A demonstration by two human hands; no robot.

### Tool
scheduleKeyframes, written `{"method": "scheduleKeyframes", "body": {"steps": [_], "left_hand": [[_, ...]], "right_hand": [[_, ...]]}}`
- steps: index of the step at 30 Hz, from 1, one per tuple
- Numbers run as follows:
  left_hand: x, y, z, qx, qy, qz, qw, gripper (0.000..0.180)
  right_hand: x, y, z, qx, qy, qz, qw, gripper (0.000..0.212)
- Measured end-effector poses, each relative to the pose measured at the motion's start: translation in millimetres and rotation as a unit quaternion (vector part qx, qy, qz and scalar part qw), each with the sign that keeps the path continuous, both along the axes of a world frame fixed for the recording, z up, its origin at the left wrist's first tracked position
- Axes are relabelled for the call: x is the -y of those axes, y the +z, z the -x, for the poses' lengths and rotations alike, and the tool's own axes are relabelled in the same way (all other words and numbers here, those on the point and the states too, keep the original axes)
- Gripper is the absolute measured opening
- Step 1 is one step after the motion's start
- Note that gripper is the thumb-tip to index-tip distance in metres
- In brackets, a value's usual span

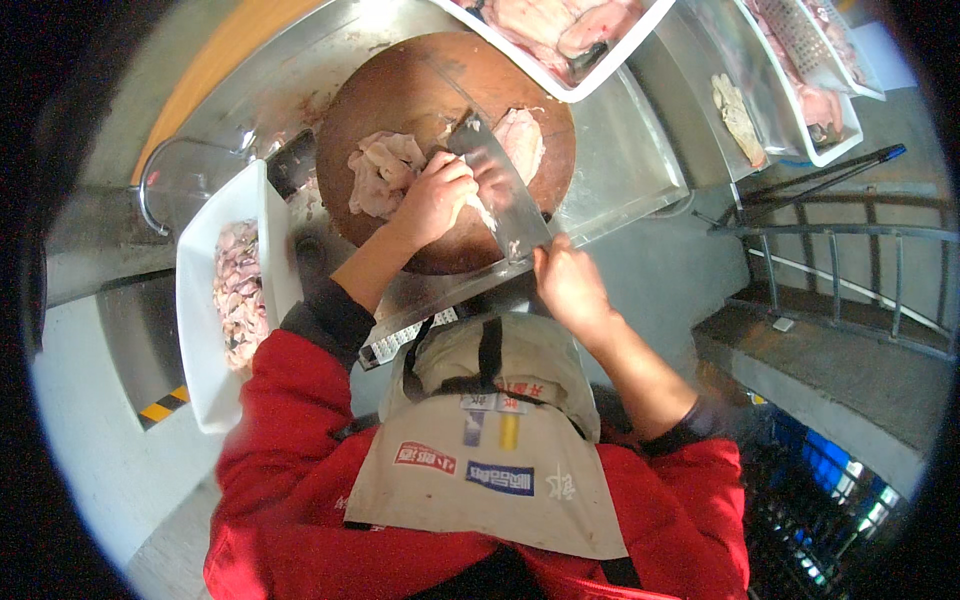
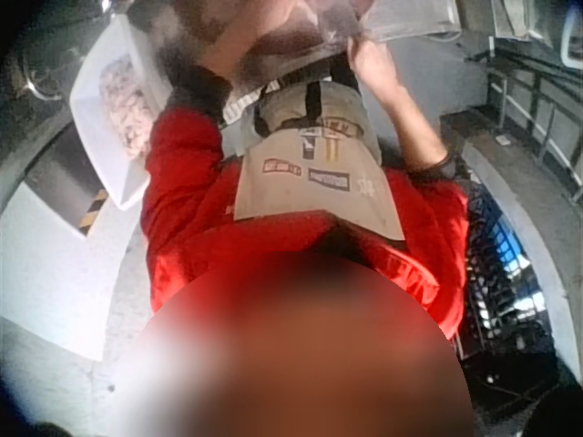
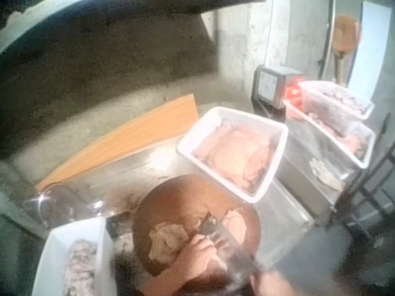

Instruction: The person uses a cleaver to slice a piece of raw meat on a round wooden cutting board. Sliced pieces are placed into a white tray. The person briefly sharpens the cleaver on a honing steel and rinses the tray under running water before resuming slicing.

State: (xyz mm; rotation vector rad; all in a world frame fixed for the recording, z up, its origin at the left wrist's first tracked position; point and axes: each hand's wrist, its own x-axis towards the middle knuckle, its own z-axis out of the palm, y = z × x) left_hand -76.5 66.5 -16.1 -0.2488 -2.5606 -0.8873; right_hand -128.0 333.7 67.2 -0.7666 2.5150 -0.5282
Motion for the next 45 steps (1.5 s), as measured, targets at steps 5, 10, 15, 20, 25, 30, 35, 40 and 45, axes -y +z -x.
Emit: {"method": "scheduleKeyframes", "body": {"steps": [5, 10, 15, 20, 25, 30, 35, 40, 45], "left_hand": [[17.9, 11.1, -10.6, 0.004, 0.142, 0.129, 0.981, 0.007], [41.5, 45.8, -31.1, 0.062, 0.21, 0.163, 0.962, 0.016], [38.6, 57.2, -36.6, 0.062, 0.256, 0.132, 0.956, 0.025], [14.5, 51.5, -32.4, 0.061, 0.192, 0.006, 0.98, 0.02], [-76.4, 36.0, 18.4, 0.186, 0.196, 0.043, 0.962, 0.095], [-80.7, 34.1, 49.4, 0.224, 0.19, 0.081, 0.953, 0.089], [-53.1, 43.0, 63.7, 0.185, 0.124, -0.225, 0.948, 0.078], [-16.8, 65.6, 45.0, 0.223, -0.11, -0.852, 0.461, 0.071], [-15.6, 85.7, 18.6, 0.132, -0.237, -0.904, 0.33, 0.099]], "right_hand": [[-52.6, -6.5, -30.7, 0.012, -0.002, -0.022, 1.0, 0.028], [-61.1, -5.6, -22.3, 0.033, -0.007, 0.009, 0.999, 0.032], [6.2, 2.9, 9.9, 0.324, -0.107, 0.062, 0.938, 0.031], [1.0, 11.4, 28.2, 0.393, -0.217, 0.249, 0.858, 0.026], [-76.7, 9.4, 30.1, 0.292, -0.27, 0.245, 0.884, 0.028], [-122.3, 15.4, 9.0, 0.301, -0.33, 0.212, 0.869, 0.024], [-132.1, 25.0, -5.0, 0.289, -0.289, 0.254, 0.877, 0.012], [-134.5, 32.2, -20.1, -0.03, -0.06, 0.121, 0.99, 0.038], [-129.9, 25.1, -32.5, -0.041, 0.045, 0.003, 0.998, 0.076]]}}
